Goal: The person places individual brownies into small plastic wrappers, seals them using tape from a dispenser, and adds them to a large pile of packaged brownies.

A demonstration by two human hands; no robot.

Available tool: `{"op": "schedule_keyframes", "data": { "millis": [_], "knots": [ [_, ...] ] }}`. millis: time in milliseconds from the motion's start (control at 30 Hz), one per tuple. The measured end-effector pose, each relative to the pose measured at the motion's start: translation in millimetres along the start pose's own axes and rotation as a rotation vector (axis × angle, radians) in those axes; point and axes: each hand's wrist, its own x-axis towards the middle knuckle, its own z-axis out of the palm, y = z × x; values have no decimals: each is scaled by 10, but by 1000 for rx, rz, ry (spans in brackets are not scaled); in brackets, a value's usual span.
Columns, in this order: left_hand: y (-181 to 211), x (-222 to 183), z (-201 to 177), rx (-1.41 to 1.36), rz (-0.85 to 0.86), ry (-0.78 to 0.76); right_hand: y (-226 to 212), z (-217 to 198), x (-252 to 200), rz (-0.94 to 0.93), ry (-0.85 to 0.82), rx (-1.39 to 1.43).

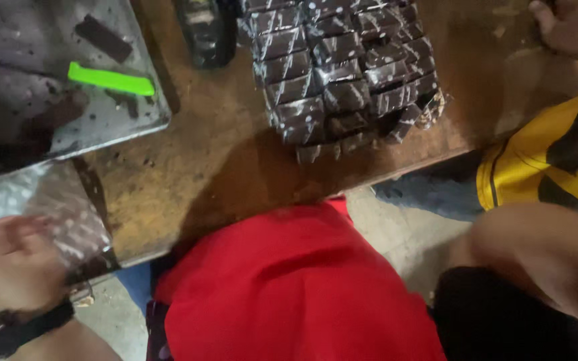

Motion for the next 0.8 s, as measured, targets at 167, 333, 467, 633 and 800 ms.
{"op": "schedule_keyframes", "data": {
  "millis": [167,333,467,633,800],
  "knots": [
    [482,206,159,-94,185,179,319,112,479,-88,-68,119],
    [1130,108,522,-39,553,-185,674,638,826,93,-416,447],
    [1534,-99,1133,200,750,-496,857,1383,538,400,-659,383],
    [1533,-124,1249,116,677,-592,881,1922,218,269,-1021,-30],
    [1522,-21,1088,-49,639,-620,990,2201,75,111,-962,-114]
  ]
}}
